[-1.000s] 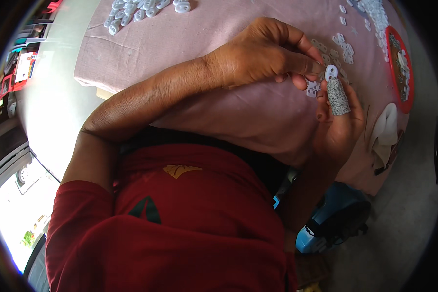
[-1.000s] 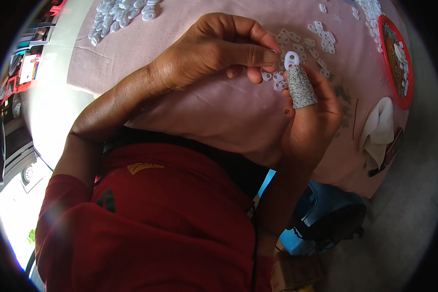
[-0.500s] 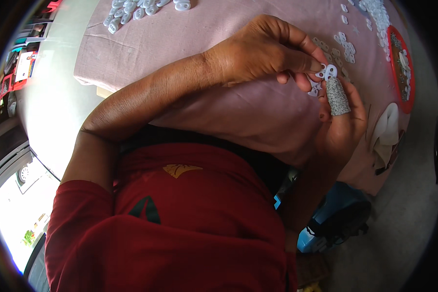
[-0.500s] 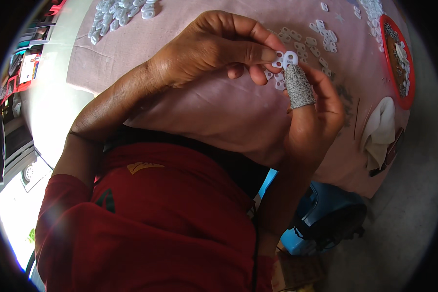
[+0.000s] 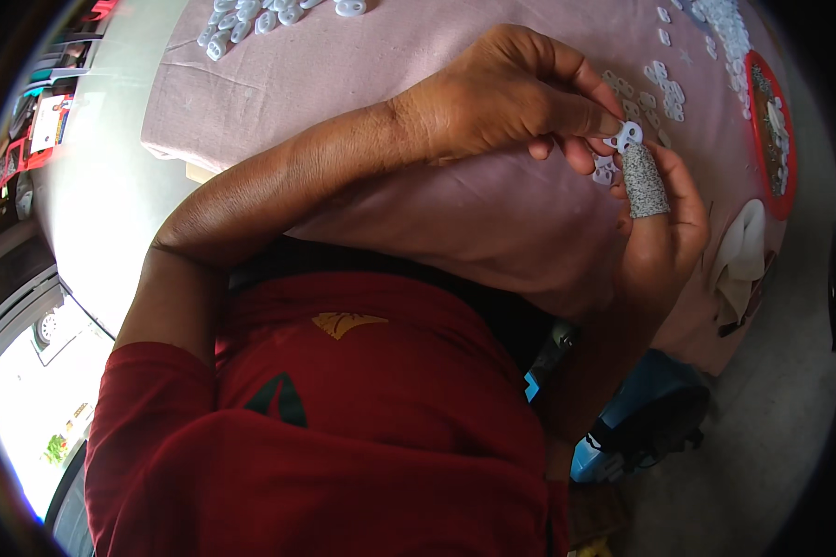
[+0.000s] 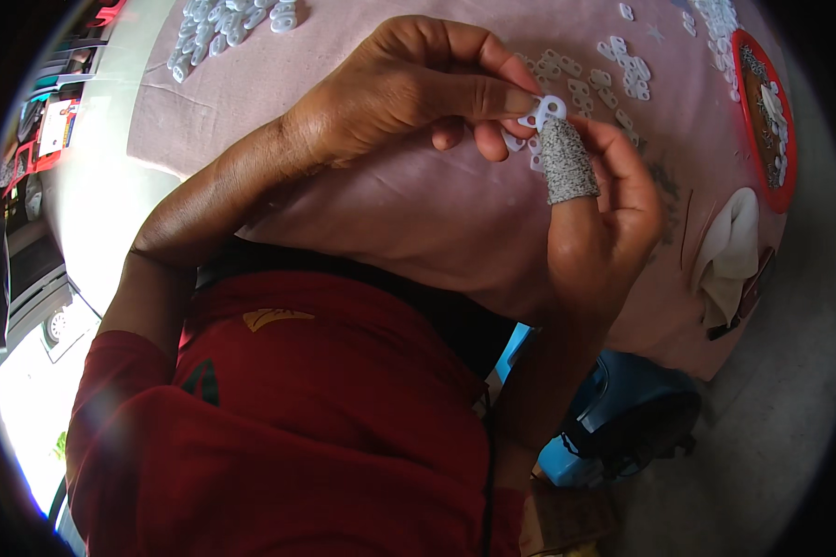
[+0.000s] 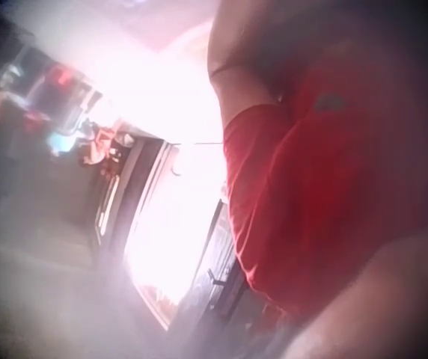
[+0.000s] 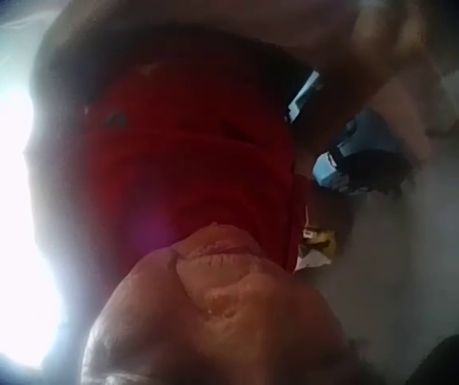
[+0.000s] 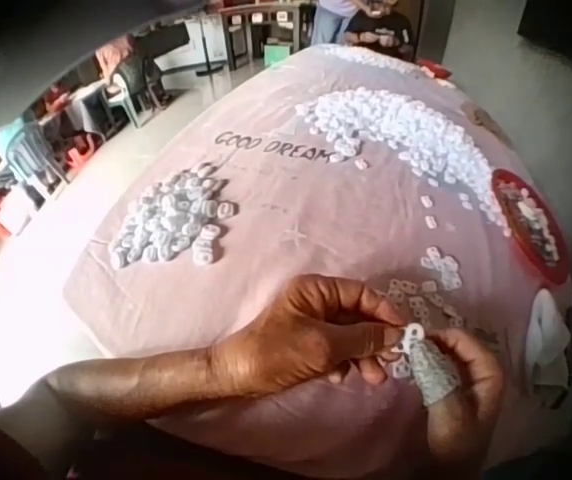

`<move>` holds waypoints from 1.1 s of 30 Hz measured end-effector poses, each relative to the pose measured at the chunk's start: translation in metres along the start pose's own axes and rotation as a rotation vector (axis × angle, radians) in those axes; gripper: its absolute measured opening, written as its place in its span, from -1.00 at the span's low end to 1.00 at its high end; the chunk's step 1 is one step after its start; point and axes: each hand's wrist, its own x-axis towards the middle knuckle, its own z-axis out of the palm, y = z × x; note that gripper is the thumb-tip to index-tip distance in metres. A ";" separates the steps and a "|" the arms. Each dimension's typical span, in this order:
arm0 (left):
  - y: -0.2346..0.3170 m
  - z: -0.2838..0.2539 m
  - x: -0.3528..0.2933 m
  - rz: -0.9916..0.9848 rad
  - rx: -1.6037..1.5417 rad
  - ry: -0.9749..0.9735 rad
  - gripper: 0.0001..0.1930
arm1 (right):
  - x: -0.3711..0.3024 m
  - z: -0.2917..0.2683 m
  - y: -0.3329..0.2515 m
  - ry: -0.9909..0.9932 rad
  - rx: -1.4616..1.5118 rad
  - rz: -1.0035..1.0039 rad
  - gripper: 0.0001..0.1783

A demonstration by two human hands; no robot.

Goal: The person assembles small white plastic components by manually connecting plastic fasteners to plastic parts.

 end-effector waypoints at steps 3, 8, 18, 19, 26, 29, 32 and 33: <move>0.001 0.002 0.000 0.016 0.022 0.013 -0.86 | 0.000 0.001 0.000 -0.011 -0.035 -0.034 -0.72; 0.000 0.003 -0.001 0.054 0.056 0.033 -0.87 | 0.002 0.004 0.004 -0.009 -0.012 -0.105 -0.72; 0.000 0.002 0.001 0.004 0.061 0.053 -0.85 | 0.003 0.006 -0.002 -0.035 0.012 -0.049 -0.79; 0.000 0.002 0.002 0.004 0.020 0.036 -0.83 | 0.004 0.005 0.001 -0.016 0.018 -0.043 -0.80; -0.001 -0.001 0.002 -0.012 -0.047 -0.028 -0.76 | 0.006 0.000 0.013 0.029 0.112 0.009 -0.78; 0.000 -0.001 0.002 -0.057 0.017 -0.030 -0.76 | 0.003 0.004 0.012 0.019 0.036 -0.023 -0.74; 0.003 -0.001 -0.001 0.003 0.171 -0.028 -0.77 | 0.002 0.007 0.015 0.043 0.016 -0.056 -0.75; 0.004 0.000 -0.002 0.001 0.184 -0.025 -0.78 | 0.000 0.009 0.014 0.054 0.026 -0.063 -0.76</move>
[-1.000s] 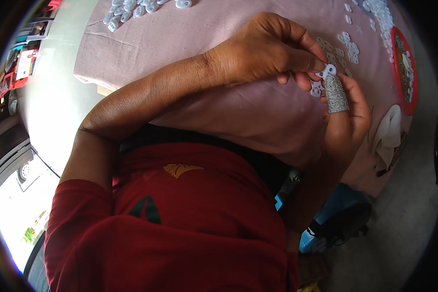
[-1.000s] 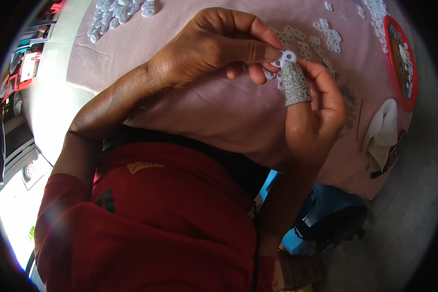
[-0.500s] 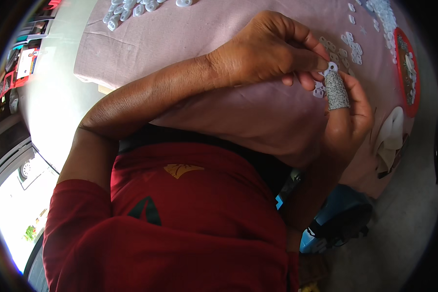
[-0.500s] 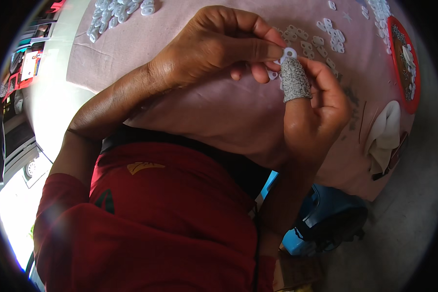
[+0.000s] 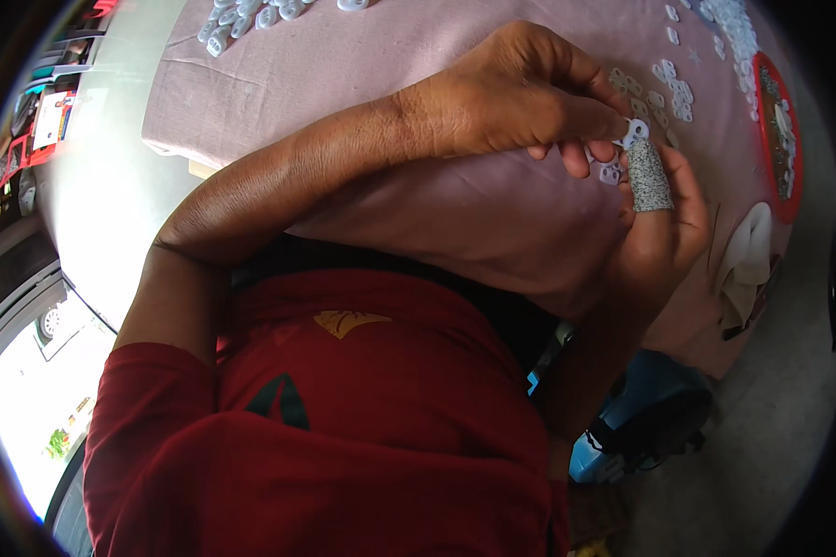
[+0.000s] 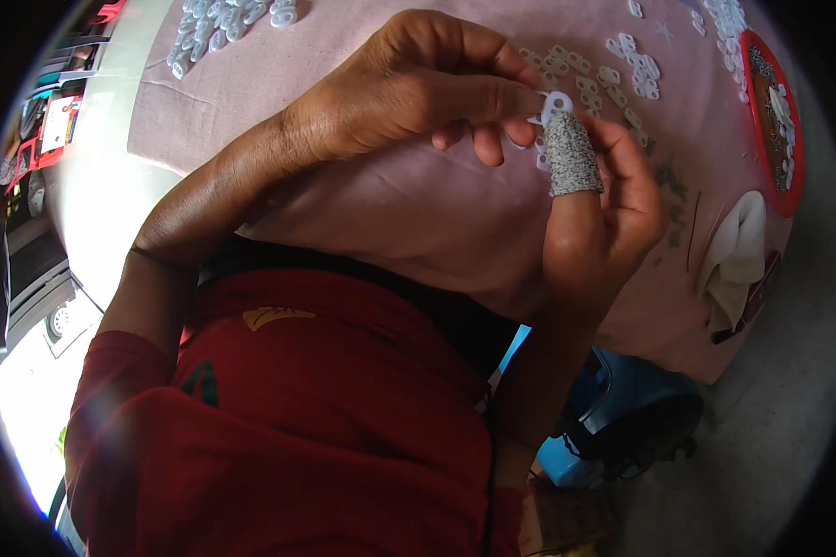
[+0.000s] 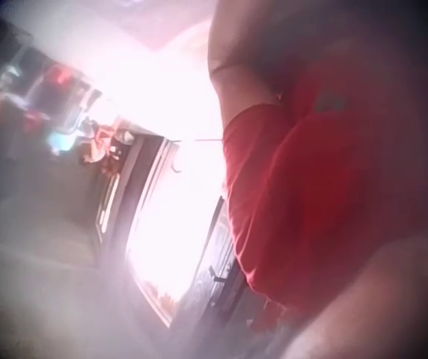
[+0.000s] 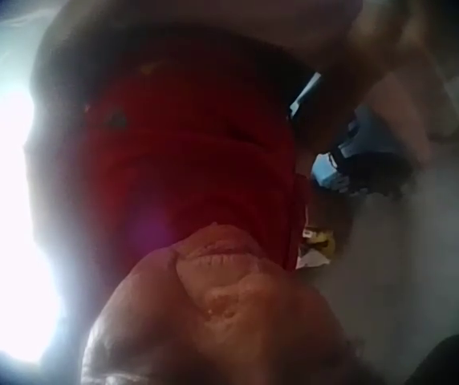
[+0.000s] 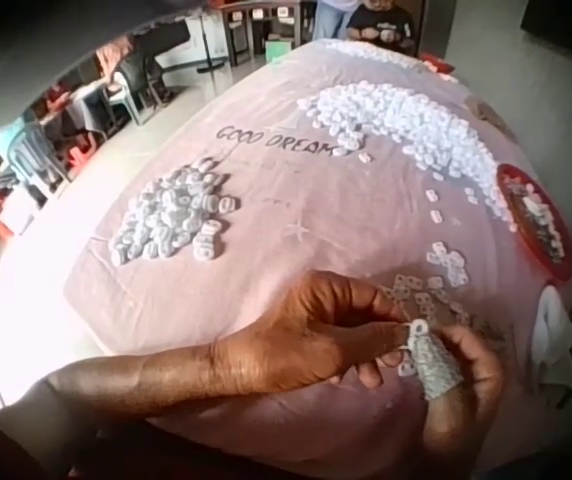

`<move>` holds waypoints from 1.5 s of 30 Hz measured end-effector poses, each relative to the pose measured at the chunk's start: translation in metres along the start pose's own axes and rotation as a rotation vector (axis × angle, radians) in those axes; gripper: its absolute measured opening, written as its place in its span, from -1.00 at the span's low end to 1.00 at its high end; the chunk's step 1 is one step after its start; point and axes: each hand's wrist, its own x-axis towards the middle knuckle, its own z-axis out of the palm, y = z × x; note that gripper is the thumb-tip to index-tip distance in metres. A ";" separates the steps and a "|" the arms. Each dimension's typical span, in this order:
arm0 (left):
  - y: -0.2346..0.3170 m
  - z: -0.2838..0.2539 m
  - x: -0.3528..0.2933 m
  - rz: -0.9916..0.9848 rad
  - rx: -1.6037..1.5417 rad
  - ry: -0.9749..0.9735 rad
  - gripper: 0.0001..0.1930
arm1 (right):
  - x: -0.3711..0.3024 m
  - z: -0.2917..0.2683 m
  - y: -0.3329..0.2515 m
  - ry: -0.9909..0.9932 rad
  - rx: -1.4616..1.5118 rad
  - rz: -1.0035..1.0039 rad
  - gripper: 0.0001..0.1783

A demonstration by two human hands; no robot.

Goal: The person assembles small white plastic components by manually connecting plastic fasteners to plastic parts.

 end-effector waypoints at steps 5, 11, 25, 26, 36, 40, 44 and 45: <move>-0.003 0.002 0.000 0.091 -0.018 -0.016 -0.79 | -0.002 0.002 0.001 -0.002 0.003 -0.029 -0.77; -0.001 0.004 0.000 0.103 0.037 0.003 -0.83 | -0.004 0.007 0.000 0.069 0.025 -0.010 -0.77; -0.007 0.001 0.003 -0.004 -0.144 -0.056 -0.75 | 0.001 0.004 0.000 0.162 0.074 0.038 -0.81; -0.007 0.002 0.004 -0.004 -0.145 -0.056 -0.75 | 0.001 0.003 0.000 0.162 0.073 0.039 -0.81; -0.007 -0.001 0.004 0.035 -0.062 -0.076 -0.75 | -0.002 0.004 0.000 0.088 0.049 -0.004 -0.83; -0.009 0.001 0.004 0.046 -0.098 -0.084 -0.77 | -0.002 0.005 -0.007 0.193 0.039 0.134 -0.81; -0.006 0.002 0.003 0.022 -0.077 -0.079 -0.77 | -0.003 0.002 -0.006 0.160 0.164 0.130 -0.80; -0.007 0.002 0.003 0.026 -0.077 -0.076 -0.77 | -0.003 0.002 -0.005 0.158 0.146 0.130 -0.79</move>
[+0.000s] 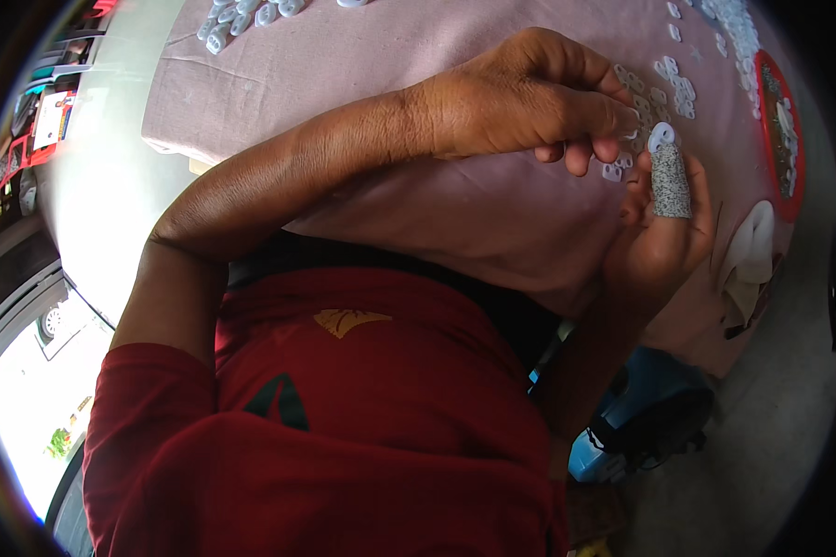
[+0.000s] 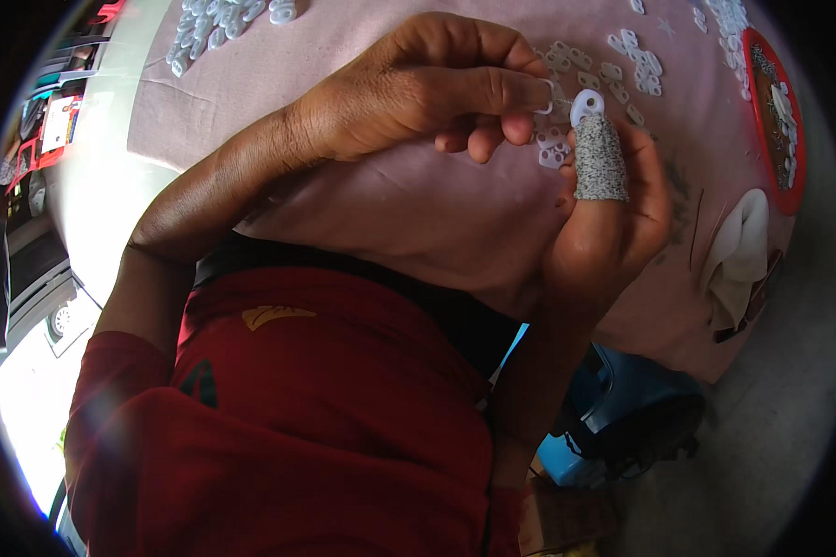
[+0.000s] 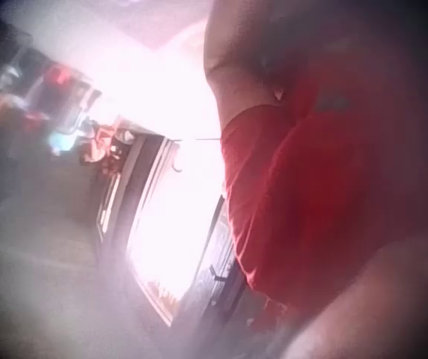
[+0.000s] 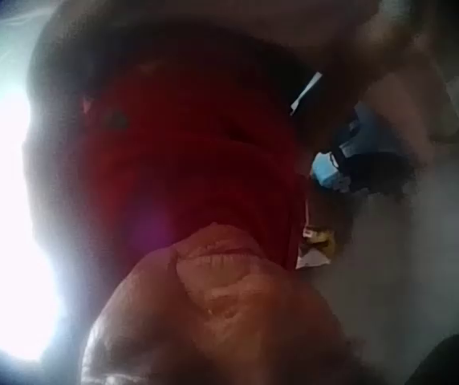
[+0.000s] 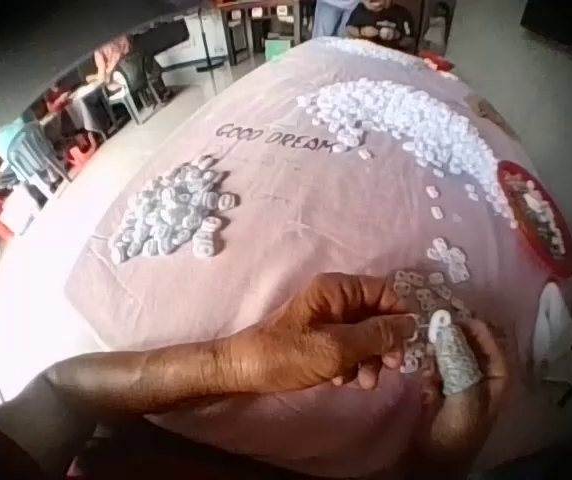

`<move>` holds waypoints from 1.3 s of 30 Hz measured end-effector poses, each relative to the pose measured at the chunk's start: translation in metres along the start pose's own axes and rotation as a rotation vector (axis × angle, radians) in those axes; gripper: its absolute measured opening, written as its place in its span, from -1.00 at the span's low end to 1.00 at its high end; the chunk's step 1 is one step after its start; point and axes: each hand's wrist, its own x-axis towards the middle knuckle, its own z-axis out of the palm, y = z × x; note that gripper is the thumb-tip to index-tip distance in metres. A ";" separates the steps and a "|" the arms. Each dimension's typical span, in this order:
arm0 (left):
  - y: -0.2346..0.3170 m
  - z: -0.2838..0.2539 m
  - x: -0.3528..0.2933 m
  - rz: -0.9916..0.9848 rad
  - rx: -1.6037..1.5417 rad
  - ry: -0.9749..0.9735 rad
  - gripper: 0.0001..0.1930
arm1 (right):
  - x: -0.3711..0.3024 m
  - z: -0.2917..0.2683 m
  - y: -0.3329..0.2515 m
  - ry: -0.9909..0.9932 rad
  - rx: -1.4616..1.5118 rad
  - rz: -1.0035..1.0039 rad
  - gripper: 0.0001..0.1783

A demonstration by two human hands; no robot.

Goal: The person assembles small white plastic components by manually connecting plastic fasteners to plastic parts.

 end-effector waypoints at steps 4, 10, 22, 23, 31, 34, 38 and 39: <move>0.003 0.001 -0.002 -0.017 0.045 0.024 -0.77 | 0.000 -0.001 0.000 -0.023 -0.057 -0.009 -0.78; 0.002 0.002 -0.001 -0.012 0.070 0.016 -0.78 | 0.002 0.000 0.007 -0.093 -0.047 -0.115 -0.73; 0.005 -0.001 -0.005 -0.016 0.082 0.036 -0.83 | 0.002 -0.004 0.003 -0.170 -0.148 -0.125 -0.79; 0.004 0.000 -0.005 -0.016 0.082 0.035 -0.83 | 0.002 -0.004 0.004 -0.170 -0.148 -0.124 -0.79; 0.001 -0.001 -0.002 0.025 0.040 0.040 -0.83 | 0.003 -0.004 0.003 -0.242 -0.142 -0.159 -0.77; 0.008 -0.003 -0.001 -0.083 0.057 0.045 -0.82 | 0.003 -0.003 -0.002 -0.234 -0.159 -0.133 -0.77; 0.016 -0.004 0.005 -0.065 0.109 0.054 -0.81 | 0.005 -0.006 0.004 -0.188 -0.119 -0.195 -0.78; 0.020 -0.008 0.008 -0.222 0.007 -0.004 -0.85 | 0.004 -0.008 0.004 -0.202 -0.143 -0.198 -0.78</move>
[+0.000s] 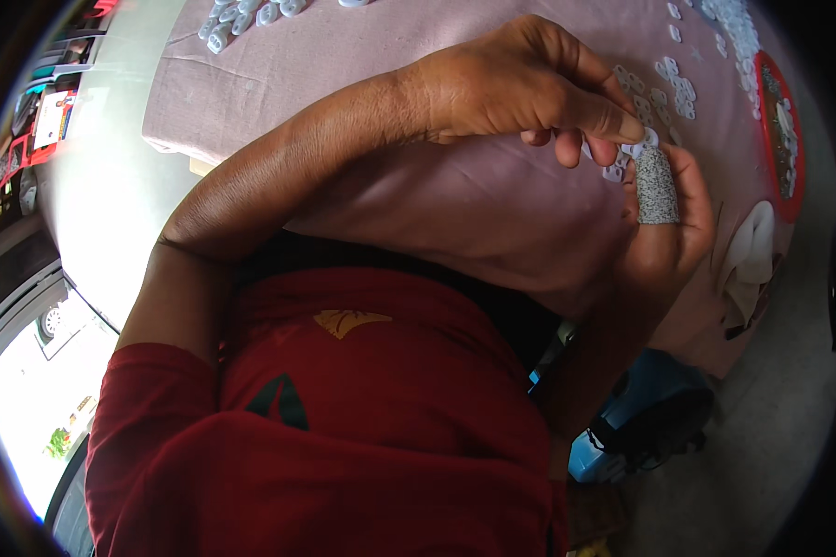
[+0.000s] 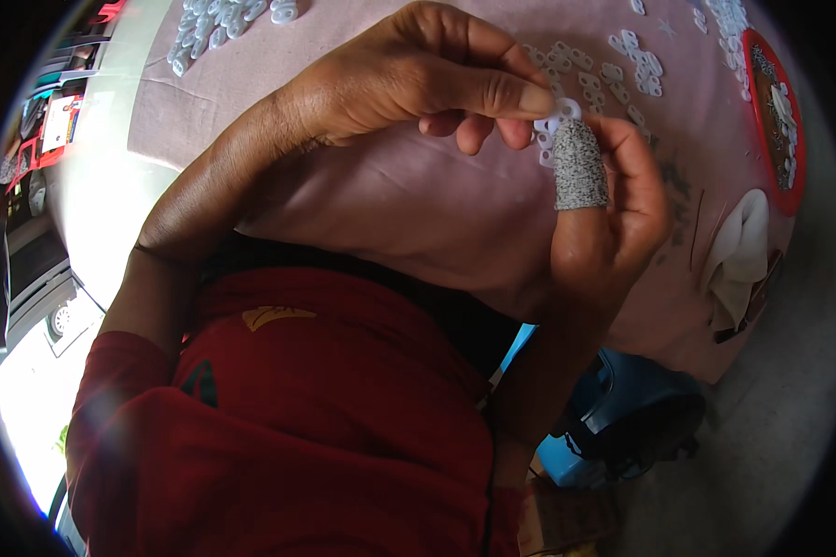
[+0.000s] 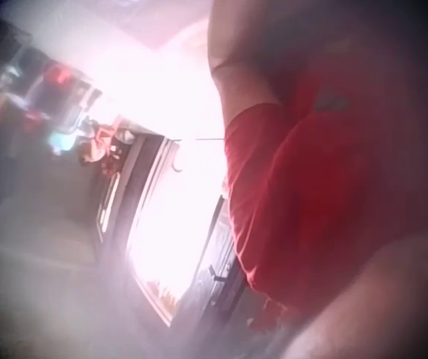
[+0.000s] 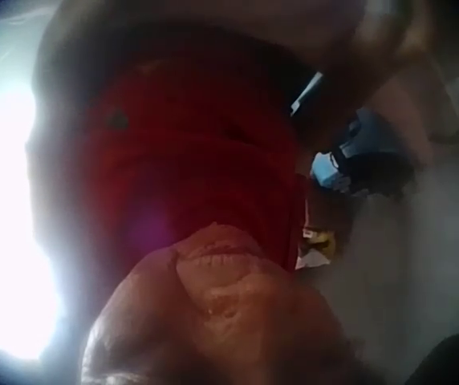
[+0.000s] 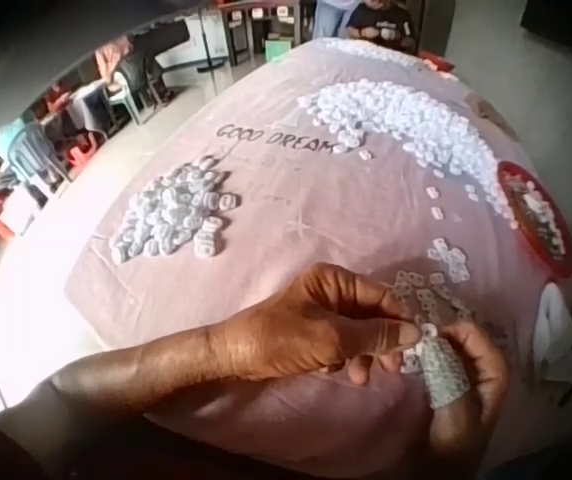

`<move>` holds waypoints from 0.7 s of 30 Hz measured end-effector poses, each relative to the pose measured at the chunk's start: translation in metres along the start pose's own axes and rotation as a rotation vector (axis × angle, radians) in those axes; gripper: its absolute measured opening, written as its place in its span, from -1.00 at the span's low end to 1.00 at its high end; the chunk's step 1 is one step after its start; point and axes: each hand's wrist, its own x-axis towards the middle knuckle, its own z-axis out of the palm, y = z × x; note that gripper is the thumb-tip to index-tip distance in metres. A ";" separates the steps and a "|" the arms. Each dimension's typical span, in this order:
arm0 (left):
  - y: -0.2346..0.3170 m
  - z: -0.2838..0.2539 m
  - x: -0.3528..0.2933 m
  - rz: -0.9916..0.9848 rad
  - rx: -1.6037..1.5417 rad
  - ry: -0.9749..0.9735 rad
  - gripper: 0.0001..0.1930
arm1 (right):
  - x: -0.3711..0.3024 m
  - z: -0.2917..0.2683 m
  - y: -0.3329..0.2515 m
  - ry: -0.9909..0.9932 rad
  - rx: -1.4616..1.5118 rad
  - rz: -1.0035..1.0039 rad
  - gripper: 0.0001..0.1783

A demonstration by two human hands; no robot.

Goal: The person assembles small white plastic components by manually connecting plastic fasteners to plastic parts.

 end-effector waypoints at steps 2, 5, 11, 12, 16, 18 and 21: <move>-0.003 -0.003 0.000 -0.156 -0.094 -0.065 -0.89 | -0.001 -0.001 -0.003 -0.019 -0.021 -0.002 -0.78; -0.015 0.000 -0.003 0.152 0.006 0.032 -0.80 | -0.001 -0.001 -0.010 -0.090 -0.035 0.050 -0.80; -0.016 0.003 -0.002 0.155 0.001 0.059 -0.79 | 0.001 -0.001 -0.009 -0.080 -0.040 0.054 -0.79; -0.016 0.004 -0.001 0.173 0.027 0.053 -0.79 | 0.003 -0.003 -0.006 -0.107 -0.038 0.001 -0.78; -0.018 0.007 0.002 0.242 0.029 0.104 -0.76 | 0.000 0.005 -0.014 -0.048 -0.335 -0.213 -0.72; -0.017 0.006 0.000 0.214 0.073 0.112 -0.74 | -0.001 0.014 -0.013 -0.016 -0.396 -0.272 -0.70; -0.015 0.008 0.000 0.186 0.129 0.132 -0.70 | 0.001 0.013 -0.012 0.018 -0.539 -0.392 -0.67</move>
